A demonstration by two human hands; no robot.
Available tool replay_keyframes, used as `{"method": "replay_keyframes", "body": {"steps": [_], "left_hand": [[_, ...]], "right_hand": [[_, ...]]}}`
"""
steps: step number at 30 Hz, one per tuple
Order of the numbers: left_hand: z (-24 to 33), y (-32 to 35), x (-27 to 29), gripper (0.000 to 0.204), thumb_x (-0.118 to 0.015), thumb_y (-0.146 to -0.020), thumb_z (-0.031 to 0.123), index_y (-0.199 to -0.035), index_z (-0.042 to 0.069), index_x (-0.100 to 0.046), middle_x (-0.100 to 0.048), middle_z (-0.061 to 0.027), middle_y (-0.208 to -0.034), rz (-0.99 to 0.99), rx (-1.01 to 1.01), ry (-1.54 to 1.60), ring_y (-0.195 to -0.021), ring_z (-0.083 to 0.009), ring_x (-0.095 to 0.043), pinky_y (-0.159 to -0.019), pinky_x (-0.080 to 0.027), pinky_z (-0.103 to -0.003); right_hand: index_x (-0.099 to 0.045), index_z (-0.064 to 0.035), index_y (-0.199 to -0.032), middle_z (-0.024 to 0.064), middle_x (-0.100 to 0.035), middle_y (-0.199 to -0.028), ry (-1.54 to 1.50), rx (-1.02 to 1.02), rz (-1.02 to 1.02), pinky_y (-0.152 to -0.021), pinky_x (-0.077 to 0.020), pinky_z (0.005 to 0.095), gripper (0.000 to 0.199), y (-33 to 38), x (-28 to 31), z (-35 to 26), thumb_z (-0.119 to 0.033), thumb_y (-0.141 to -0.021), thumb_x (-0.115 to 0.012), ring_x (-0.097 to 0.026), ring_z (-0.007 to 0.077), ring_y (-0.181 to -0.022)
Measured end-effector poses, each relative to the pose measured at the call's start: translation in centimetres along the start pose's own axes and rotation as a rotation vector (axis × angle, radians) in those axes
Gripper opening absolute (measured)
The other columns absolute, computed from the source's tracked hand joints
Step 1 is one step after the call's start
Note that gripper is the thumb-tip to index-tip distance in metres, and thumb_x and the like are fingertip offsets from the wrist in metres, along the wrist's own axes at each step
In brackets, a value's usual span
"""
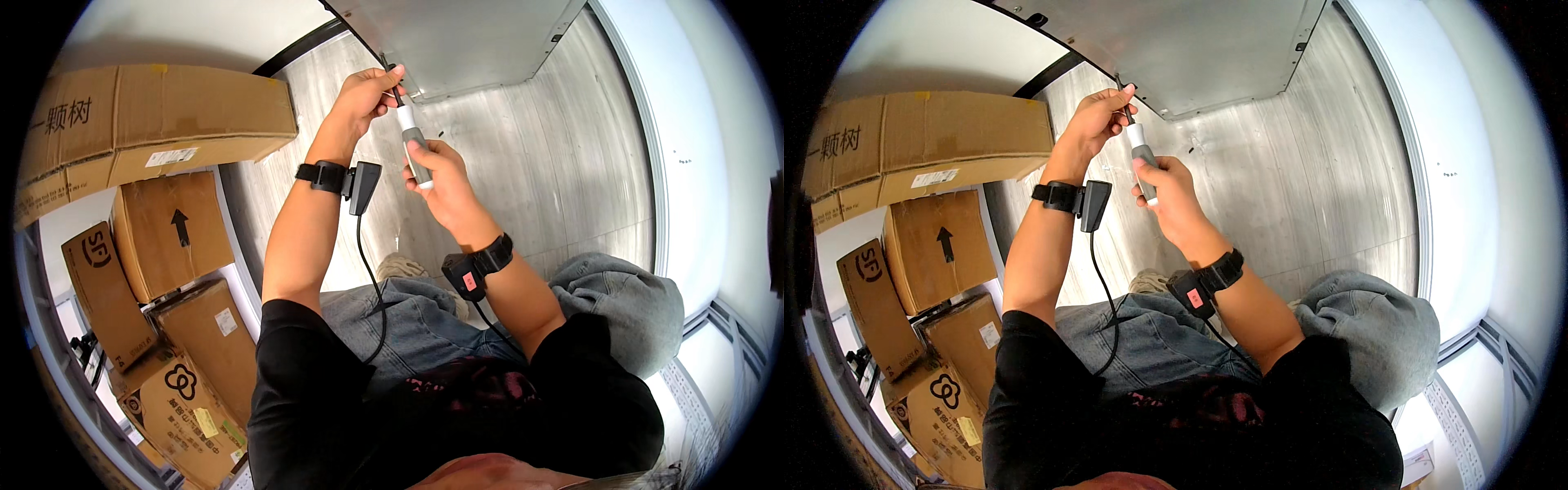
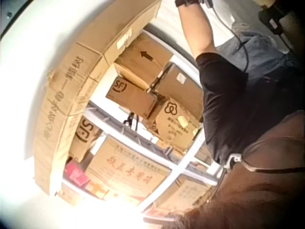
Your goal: The person uses a manual screwdriver to fasten screws into a white metal cabinet or shelf unit. They repeatedly position the screwdriver, turn it to drive screws, and move to adjacent screw holes along the top edge of the unit.
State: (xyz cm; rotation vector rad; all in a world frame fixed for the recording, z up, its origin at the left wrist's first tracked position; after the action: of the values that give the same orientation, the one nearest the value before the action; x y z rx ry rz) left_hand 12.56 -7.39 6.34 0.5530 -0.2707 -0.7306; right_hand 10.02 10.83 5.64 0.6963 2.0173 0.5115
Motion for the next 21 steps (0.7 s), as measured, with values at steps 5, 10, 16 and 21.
{"method": "replay_keyframes", "body": {"steps": [5, 10, 16, 21], "left_hand": [[1.1, 1.5, -0.4, 0.022, -0.044, -0.097, 0.017, -0.108, 0.003, -0.056, -0.066, -0.0061, -0.092, -0.177, 0.0, 0.129, -0.07, -0.0087, -0.058, -0.065, -0.046, -0.021], [0.1, 0.6, 0.1, 0.023, -0.045, -0.096, 0.017, -0.11, 0.002, -0.057, -0.066, -0.0052, -0.091, -0.082, -0.013, 0.114, -0.074, -0.0106, -0.06, -0.067, -0.047, -0.022], [-0.2, 0.3, 0.0, 0.014, -0.054, -0.093, 0.019, -0.093, 0.007, -0.061, -0.066, -0.0044, -0.085, 0.022, 0.003, 0.074, -0.066, -0.0087, -0.056, -0.063, -0.045, -0.021], [-0.1, 0.1, 0.3, 0.014, -0.057, -0.091, 0.021, -0.085, 0.009, -0.06, -0.061, -0.0011, -0.074, 0.014, 0.025, 0.095, -0.061, -0.0072, -0.05, -0.06, -0.042, -0.023]], "right_hand": [[-0.057, 0.0008, -0.096, 0.0091, -0.058, -0.074, -0.273, -0.18, -0.115, -0.063, -0.0443, 0.0322, 0.041, -0.3, 0.5, -0.3, -0.036, -0.097, -0.039, -0.054, 0.019, -0.064], [-0.057, 0.0015, -0.097, 0.0072, -0.056, -0.072, -0.088, -0.165, -0.145, -0.058, -0.043, 0.0297, 0.045, -0.4, 0.8, -0.8, -0.038, -0.097, -0.036, -0.052, 0.0167, -0.06], [-0.057, 0.0008, -0.098, 0.005, -0.054, -0.071, 0.159, 0.007, 0.007, -0.051, -0.04, 0.0262, 0.044, -0.1, 0.3, -1.2, -0.042, -0.092, -0.047, -0.049, 0.0128, -0.054], [-0.05, -0.0015, -0.099, 0.0048, -0.054, -0.072, -0.066, -0.08, -0.169, -0.049, -0.0389, 0.0251, 0.037, 0.2, 0.1, -1.4, -0.034, -0.086, -0.061, -0.049, 0.0111, -0.054]]}}
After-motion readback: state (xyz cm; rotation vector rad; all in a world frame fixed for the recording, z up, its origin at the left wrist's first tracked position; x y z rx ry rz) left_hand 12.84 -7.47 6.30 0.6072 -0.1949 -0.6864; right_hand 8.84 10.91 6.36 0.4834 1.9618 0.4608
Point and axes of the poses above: each hand's wrist, its own y-axis away from the middle knuckle, its own x-axis out of the back of the hand, z = x × y, the point moved 3 cm from there along -y, towards the middle knuckle
